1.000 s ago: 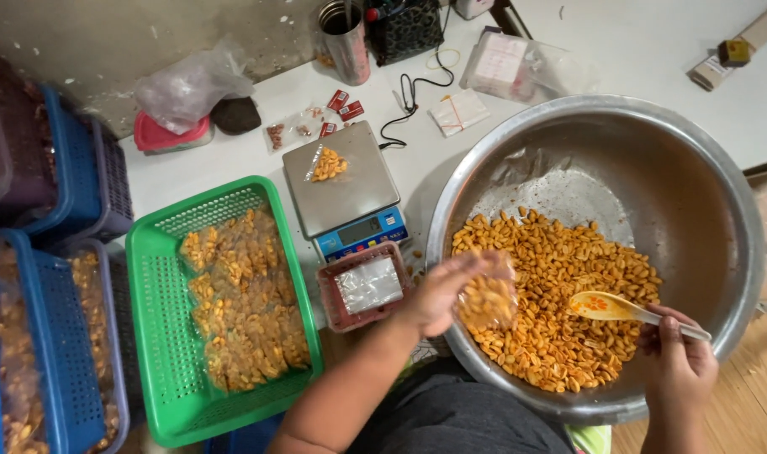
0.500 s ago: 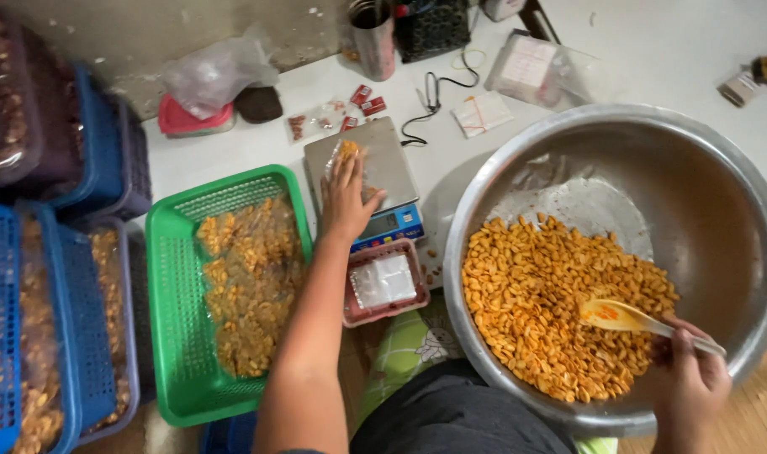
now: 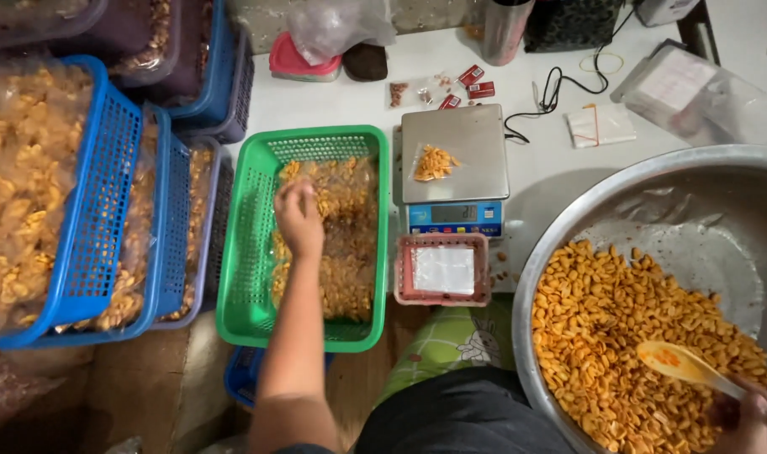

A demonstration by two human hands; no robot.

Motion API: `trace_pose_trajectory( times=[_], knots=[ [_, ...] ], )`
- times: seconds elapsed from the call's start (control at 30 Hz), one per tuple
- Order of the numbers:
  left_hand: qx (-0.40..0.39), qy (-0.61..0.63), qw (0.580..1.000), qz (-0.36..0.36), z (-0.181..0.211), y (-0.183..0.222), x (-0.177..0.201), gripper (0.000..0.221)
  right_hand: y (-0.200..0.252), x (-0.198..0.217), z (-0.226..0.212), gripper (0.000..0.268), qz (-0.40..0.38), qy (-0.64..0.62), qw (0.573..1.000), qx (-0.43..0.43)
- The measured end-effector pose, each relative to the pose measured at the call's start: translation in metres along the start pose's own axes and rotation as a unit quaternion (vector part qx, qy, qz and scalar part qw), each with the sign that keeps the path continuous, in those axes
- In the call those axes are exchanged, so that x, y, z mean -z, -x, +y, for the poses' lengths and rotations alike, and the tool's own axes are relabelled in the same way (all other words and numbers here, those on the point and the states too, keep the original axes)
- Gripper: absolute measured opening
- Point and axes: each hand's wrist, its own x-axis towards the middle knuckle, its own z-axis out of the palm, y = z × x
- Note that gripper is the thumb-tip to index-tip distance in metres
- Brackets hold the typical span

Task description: The person scoops yellow snack pieces from a large metal bowl using a plastic spoon, weighs them on a digital scale, and transfers them into small plastic bags. The filled bags are then placed into a green basket.

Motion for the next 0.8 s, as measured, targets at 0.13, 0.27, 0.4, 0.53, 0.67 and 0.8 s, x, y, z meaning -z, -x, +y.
trace_pose_trajectory(
  times=[0.13, 0.27, 0.4, 0.53, 0.67, 0.8],
  knots=[
    [0.132, -0.325, 0.864, -0.362, -0.009, 0.014, 0.018, 0.068, 0.008, -0.014, -0.056, 0.026, -0.002, 0.001, 1.000, 0.025],
    [0.126, -0.354, 0.858, -0.349, 0.017, 0.008, 0.015, 0.063, 0.010, -0.024, -0.094, 0.019, 0.062, -0.009, 0.998, -0.016],
    [-0.091, -0.353, 0.893, -0.262, 0.061, 0.024, -0.007, 0.062, -0.010, -0.024, -0.090, 0.015, -0.003, -0.055, 0.995, -0.084],
    [-0.117, -0.185, 0.892, -0.395, 0.131, 0.095, -0.038, 0.028, -0.041, -0.058, -0.086, 0.019, -0.082, -0.090, 0.983, -0.135],
    [-0.173, -0.367, 0.712, -0.573, 0.115, 0.150, -0.063, 0.025, -0.045, -0.102, -0.063, 0.025, -0.041, -0.092, 0.995, 0.005],
    [-0.128, -0.355, 0.688, -0.620, 0.123, 0.156, -0.064, 0.031, -0.015, -0.101, -0.097, 0.017, -0.150, -0.143, 0.977, -0.054]
  ],
)
